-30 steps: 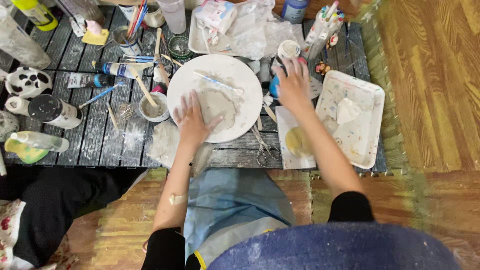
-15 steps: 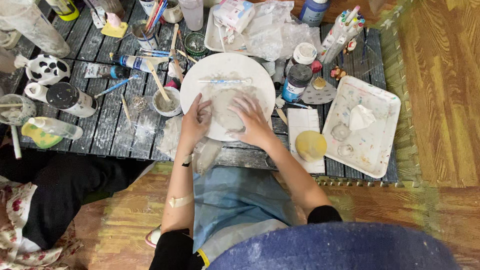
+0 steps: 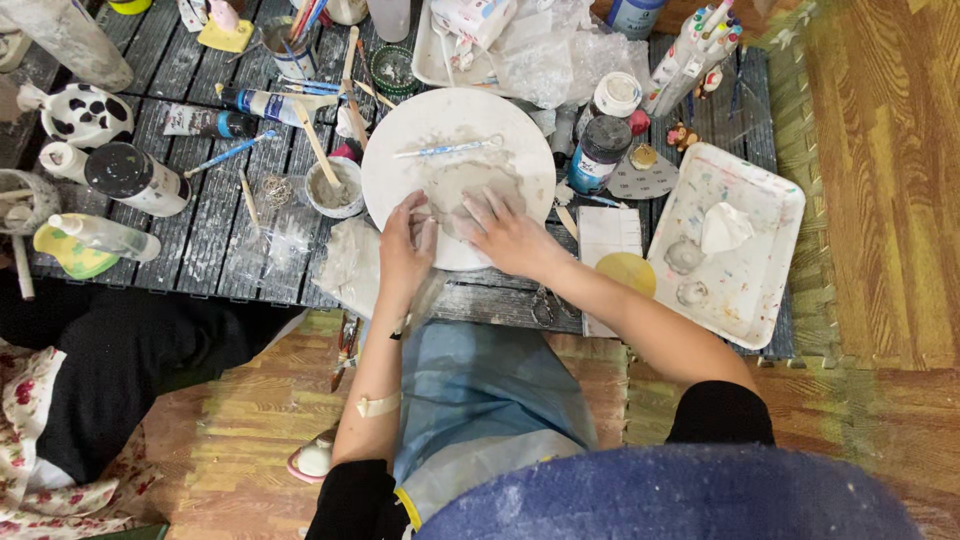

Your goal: The person kneads and shapes a lump of grey clay on a white plate using their hands. They repeatedly flatten, fold, and press the clay, occasionally using a small brush to smooth the surface. The person also uses a purple container to press into the clay and continues to manipulate the material by hand.

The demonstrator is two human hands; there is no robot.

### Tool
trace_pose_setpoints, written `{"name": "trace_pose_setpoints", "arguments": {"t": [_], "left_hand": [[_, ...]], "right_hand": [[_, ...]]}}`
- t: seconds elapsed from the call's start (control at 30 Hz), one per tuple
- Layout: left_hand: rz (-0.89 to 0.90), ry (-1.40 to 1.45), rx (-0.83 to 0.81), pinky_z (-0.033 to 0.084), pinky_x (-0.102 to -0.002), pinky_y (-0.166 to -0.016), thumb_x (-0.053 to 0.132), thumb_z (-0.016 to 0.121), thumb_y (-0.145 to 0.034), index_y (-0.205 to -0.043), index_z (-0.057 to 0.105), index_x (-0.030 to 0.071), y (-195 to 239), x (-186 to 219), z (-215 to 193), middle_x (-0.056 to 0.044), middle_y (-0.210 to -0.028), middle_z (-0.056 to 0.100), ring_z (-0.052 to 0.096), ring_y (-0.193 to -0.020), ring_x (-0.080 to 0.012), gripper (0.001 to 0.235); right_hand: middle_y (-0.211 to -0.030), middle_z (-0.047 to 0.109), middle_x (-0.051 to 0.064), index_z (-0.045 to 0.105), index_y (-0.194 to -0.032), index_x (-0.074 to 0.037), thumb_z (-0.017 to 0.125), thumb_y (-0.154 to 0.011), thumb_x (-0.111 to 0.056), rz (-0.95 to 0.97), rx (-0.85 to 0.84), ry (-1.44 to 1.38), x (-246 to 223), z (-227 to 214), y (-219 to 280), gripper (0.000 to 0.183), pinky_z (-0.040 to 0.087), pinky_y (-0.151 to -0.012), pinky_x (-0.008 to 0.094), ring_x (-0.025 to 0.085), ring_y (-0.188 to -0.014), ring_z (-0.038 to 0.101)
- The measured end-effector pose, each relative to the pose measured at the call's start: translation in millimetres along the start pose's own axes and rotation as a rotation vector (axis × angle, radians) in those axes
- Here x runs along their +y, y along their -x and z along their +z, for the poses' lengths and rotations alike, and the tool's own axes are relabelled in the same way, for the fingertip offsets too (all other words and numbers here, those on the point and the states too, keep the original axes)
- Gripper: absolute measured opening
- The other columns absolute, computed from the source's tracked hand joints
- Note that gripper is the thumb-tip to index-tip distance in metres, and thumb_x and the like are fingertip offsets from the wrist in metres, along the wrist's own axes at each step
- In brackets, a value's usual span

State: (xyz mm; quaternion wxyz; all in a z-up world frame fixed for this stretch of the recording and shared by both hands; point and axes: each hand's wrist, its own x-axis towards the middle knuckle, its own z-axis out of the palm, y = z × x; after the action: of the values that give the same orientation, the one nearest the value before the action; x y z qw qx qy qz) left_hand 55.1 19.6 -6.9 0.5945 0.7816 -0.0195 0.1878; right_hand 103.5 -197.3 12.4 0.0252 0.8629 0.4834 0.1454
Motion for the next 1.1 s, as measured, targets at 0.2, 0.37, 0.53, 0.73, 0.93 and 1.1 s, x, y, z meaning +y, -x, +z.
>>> {"name": "trace_pose_setpoints", "arguments": {"t": [0.2, 0.37, 0.53, 0.73, 0.93, 1.1], "left_hand": [[-0.005, -0.031, -0.016, 0.058, -0.032, -0.091, 0.002, 0.063, -0.097, -0.138, 0.055, 0.000, 2.9, 9.8, -0.6, -0.016, -0.126, 0.067, 0.069, -0.100, -0.0214, 0.042], [0.043, -0.156, 0.000, 0.054, -0.036, -0.096, 0.005, 0.064, -0.098, -0.138, 0.055, 0.000, 8.2, 15.8, 0.0, -0.017, -0.125, 0.067, 0.069, -0.106, -0.0262, 0.041], [0.061, -0.094, 0.002, 0.054, -0.035, -0.097, 0.005, 0.061, -0.100, -0.138, 0.055, -0.001, 4.6, 17.9, -0.2, -0.017, -0.123, 0.069, 0.069, -0.108, -0.0260, 0.039], [0.005, -0.049, 0.030, 0.054, -0.034, -0.095, 0.006, 0.059, -0.102, -0.138, 0.055, -0.001, 7.4, 19.0, -2.7, -0.017, -0.123, 0.070, 0.070, -0.107, -0.0252, 0.037], [0.041, -0.098, 0.042, 0.053, -0.036, -0.099, 0.006, 0.058, -0.102, -0.138, 0.055, -0.001, 8.9, 20.7, -0.7, -0.018, -0.122, 0.070, 0.070, -0.112, -0.0277, 0.036], [0.006, -0.028, 0.102, 0.053, -0.036, -0.101, 0.006, 0.055, -0.103, -0.140, 0.052, -0.003, 9.4, 17.6, 1.9, -0.020, -0.124, 0.068, 0.069, -0.115, -0.0275, 0.038]], "right_hand": [[-0.155, 0.045, 0.022, 0.042, -0.149, -0.007, 0.065, -0.091, -0.030, 0.036, -0.055, -0.109, 9.1, -14.4, 6.6, 0.067, 0.038, -0.116, 0.047, 0.042, -0.144, 0.042], [-0.153, 0.051, 0.017, 0.044, -0.154, -0.004, 0.068, -0.091, -0.018, 0.109, -0.002, 0.121, -16.2, -20.7, 3.6, 0.069, 0.049, -0.112, 0.037, 0.037, -0.142, 0.048], [-0.142, 0.055, 0.020, 0.047, -0.142, -0.002, 0.066, -0.084, -0.027, 0.218, 0.039, -0.249, -13.9, -28.8, -6.6, 0.067, 0.051, -0.096, 0.046, 0.041, -0.126, 0.055], [-0.144, 0.055, 0.021, 0.051, -0.149, -0.006, 0.062, -0.088, -0.016, 0.088, 0.061, 0.279, -23.7, -8.8, -8.8, 0.063, 0.058, -0.095, 0.040, 0.041, -0.123, 0.057], [-0.141, 0.057, 0.019, 0.056, -0.137, -0.001, 0.063, -0.088, -0.028, 0.171, 0.145, -0.063, -16.4, -5.9, -2.9, 0.056, 0.058, -0.086, 0.043, 0.039, -0.122, 0.059], [-0.142, 0.058, 0.020, 0.055, -0.143, -0.001, 0.062, -0.090, -0.017, 0.221, 0.070, 0.121, -25.4, 0.1, -14.2, 0.056, 0.059, -0.085, 0.040, 0.039, -0.120, 0.059]]}}
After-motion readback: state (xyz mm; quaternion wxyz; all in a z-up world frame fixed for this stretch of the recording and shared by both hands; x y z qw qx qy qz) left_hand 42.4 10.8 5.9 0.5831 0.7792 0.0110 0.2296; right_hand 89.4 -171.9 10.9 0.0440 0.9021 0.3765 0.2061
